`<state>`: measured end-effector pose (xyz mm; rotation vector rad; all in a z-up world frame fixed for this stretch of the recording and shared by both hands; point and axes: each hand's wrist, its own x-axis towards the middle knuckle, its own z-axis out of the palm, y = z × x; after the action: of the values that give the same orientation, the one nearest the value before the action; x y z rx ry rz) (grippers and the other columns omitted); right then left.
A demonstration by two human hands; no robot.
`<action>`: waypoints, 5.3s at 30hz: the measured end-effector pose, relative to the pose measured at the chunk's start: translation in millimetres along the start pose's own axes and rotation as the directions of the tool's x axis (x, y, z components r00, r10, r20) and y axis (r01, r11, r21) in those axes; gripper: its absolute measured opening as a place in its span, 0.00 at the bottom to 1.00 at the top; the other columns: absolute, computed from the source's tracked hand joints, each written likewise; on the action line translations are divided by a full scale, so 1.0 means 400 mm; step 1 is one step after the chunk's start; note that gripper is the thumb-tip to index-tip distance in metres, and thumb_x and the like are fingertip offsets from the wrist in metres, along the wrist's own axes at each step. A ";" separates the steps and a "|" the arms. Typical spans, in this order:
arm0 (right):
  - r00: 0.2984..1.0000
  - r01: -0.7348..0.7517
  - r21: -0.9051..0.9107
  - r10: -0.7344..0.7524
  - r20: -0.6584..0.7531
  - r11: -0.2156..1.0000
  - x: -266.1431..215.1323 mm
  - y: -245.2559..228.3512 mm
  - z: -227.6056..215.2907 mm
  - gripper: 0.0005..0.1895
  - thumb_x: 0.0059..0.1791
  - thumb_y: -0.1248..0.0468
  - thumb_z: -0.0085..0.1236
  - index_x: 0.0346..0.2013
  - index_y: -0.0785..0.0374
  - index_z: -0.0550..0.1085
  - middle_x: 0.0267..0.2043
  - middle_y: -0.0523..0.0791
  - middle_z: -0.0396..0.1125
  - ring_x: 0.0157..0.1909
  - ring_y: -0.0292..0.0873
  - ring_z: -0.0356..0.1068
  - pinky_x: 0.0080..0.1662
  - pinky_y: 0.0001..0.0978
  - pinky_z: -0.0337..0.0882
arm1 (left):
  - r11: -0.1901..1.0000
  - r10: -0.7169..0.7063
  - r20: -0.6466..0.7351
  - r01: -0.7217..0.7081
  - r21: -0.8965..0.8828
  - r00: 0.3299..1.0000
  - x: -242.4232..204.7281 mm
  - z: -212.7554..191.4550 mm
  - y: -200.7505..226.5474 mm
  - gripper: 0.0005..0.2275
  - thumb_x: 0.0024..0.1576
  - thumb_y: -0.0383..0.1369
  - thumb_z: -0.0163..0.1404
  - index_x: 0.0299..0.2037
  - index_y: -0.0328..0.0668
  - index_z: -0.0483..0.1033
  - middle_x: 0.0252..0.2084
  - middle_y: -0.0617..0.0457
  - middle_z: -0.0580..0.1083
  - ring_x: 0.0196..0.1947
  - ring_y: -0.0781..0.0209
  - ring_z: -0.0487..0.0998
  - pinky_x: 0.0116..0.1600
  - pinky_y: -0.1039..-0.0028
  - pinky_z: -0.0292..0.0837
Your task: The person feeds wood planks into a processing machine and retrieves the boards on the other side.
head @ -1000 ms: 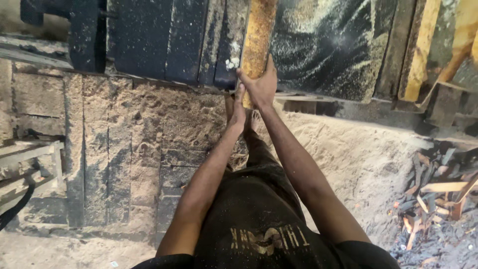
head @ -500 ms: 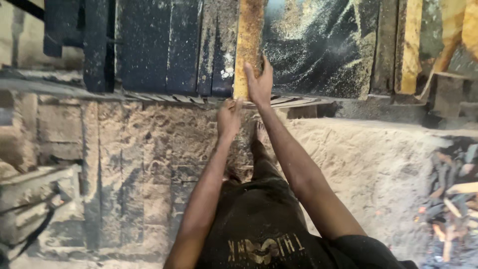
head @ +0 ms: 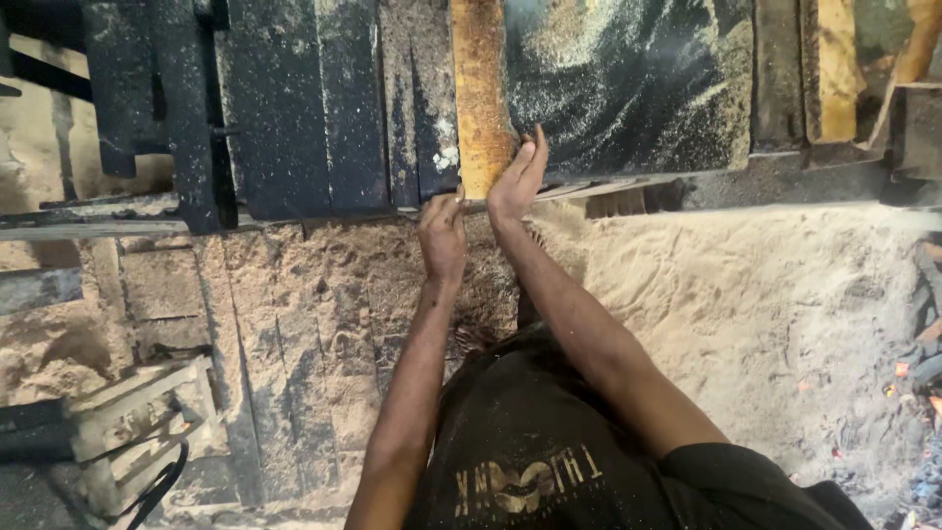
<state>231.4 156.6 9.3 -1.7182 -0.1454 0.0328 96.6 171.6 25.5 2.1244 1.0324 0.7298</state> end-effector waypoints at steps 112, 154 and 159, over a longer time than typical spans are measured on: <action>0.638 -0.045 -0.241 0.213 0.740 0.969 -0.238 -0.130 -0.312 0.55 0.41 0.61 0.66 0.78 0.65 0.47 0.65 0.60 0.65 0.61 0.54 0.70 0.60 0.44 0.71 | 0.325 -0.489 0.522 0.701 -0.635 0.699 -0.460 -0.049 0.104 0.29 0.61 0.51 0.48 0.63 0.33 0.67 0.51 0.47 0.76 0.47 0.57 0.79 0.49 0.67 0.76; 0.986 -0.130 0.106 0.117 0.118 0.986 -0.338 -0.084 -0.272 0.20 0.60 0.59 0.47 0.54 0.73 0.76 0.49 0.51 0.76 0.49 0.41 0.72 0.53 0.33 0.72 | 0.945 0.018 0.136 0.027 -0.327 0.991 -0.405 -0.155 0.076 0.16 0.59 0.20 0.55 0.58 0.30 0.76 0.57 0.40 0.74 0.55 0.45 0.78 0.58 0.64 0.76; 0.992 -0.059 0.040 0.054 0.114 0.997 -0.299 -0.090 -0.235 0.20 0.60 0.60 0.44 0.54 0.75 0.76 0.50 0.52 0.75 0.53 0.43 0.73 0.56 0.34 0.71 | 0.968 0.056 0.083 -0.034 -0.249 0.995 -0.355 -0.143 0.073 0.18 0.57 0.19 0.55 0.58 0.33 0.77 0.54 0.43 0.74 0.54 0.46 0.77 0.55 0.67 0.78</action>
<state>119.9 55.8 51.9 -1.6778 -0.1784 0.1738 -6.3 58.8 56.1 1.9506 0.8026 0.7374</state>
